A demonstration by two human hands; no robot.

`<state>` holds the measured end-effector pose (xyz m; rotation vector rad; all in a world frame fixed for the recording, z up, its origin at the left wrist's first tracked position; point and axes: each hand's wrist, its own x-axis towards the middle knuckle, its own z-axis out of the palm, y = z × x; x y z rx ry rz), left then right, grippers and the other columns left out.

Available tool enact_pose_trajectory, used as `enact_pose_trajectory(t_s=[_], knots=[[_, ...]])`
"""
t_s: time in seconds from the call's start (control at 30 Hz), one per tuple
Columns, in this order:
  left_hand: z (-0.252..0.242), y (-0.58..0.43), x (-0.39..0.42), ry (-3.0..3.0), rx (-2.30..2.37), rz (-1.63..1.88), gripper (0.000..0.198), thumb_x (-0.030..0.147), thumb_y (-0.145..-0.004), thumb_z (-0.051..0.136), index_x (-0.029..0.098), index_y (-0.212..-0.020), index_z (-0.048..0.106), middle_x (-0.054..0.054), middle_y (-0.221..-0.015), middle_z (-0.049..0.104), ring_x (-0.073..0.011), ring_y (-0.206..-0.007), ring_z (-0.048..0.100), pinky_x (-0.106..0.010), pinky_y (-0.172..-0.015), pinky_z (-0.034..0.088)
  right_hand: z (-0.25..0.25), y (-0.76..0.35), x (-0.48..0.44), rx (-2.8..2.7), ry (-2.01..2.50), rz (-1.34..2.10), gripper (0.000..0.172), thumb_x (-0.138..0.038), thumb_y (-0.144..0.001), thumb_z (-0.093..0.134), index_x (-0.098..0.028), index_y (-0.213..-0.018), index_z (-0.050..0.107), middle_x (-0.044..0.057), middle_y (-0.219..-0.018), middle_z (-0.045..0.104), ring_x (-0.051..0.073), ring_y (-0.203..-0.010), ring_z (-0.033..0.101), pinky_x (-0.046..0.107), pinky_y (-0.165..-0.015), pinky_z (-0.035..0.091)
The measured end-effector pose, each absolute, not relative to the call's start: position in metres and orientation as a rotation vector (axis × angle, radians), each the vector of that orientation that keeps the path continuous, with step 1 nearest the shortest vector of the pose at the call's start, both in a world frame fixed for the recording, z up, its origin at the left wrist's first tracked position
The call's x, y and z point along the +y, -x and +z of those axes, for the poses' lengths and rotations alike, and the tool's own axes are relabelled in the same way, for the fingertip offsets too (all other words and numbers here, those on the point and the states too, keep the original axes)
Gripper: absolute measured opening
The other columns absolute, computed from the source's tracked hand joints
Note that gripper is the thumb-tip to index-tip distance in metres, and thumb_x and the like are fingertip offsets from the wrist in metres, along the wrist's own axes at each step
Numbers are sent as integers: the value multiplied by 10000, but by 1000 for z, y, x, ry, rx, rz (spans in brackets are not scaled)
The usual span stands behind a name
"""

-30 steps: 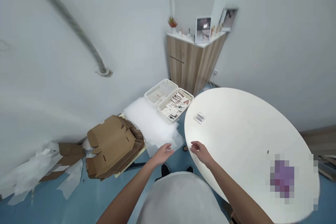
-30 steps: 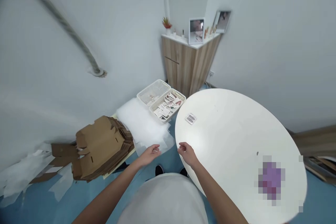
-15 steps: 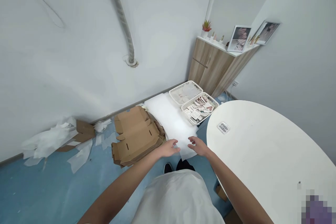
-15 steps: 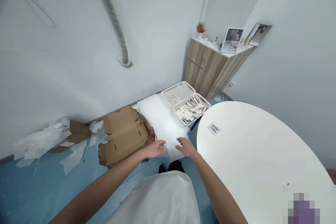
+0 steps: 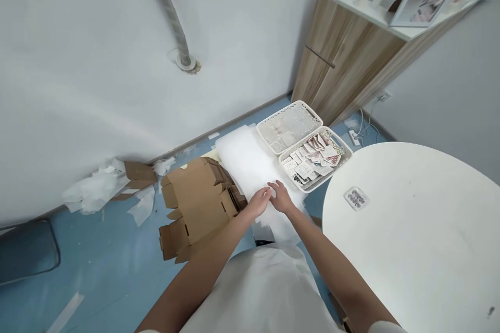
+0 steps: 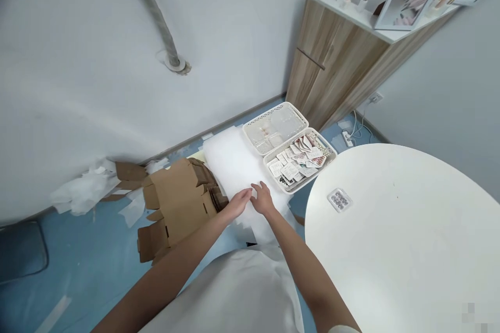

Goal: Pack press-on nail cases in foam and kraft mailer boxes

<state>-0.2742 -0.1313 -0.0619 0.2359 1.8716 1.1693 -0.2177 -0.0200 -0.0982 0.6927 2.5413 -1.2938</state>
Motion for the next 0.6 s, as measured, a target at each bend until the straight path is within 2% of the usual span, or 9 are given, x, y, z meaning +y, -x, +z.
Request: enact_pose_trajectory(t_s=[0.1,0.17,0.37,0.47,0.6], knots=[[-72,292,-114,-107,1827,1214,482,496,-827,325,196,-1167,490,-64,-1304,439,-205,-1222,363,-323,-1001,271,-110,230,-13,2529,-740,-1233,495,-168,-703,557,-239,-1185,469,86,-1373,281,290,-1299,154,458,-988,252],[-80,300,-107,-19,1814,1205,494,514,-824,324,200,-1169,486,-65,-1319,421,-207,-1231,351,-323,-998,276,-117,234,-9,2508,-754,-1199,486,-172,-705,561,-260,-1174,469,73,-1374,273,298,-1293,162,467,-970,267],[-99,304,-104,133,1851,1125,610,568,-780,387,156,-1229,412,-115,-1369,330,-239,-1259,300,-341,-1015,244,-121,242,0,2489,-823,-1117,453,-185,-721,526,-245,-1163,452,107,-1225,416,267,-1139,396,455,-877,347],[-103,302,-106,124,1853,1111,622,565,-778,394,154,-1244,392,-118,-1374,320,-238,-1260,298,-335,-1022,226,-118,248,2,2581,-803,-1073,387,-178,-739,490,-242,-1120,484,89,-1164,462,249,-1084,436,452,-877,338],[-106,301,-110,103,1851,1109,611,558,-773,404,156,-1232,414,-111,-1361,347,-247,-1252,312,-334,-1011,246,-118,255,6,2698,-707,-1059,339,-134,-773,418,-205,-1090,515,82,-1084,524,221,-1008,477,368,-842,371]])
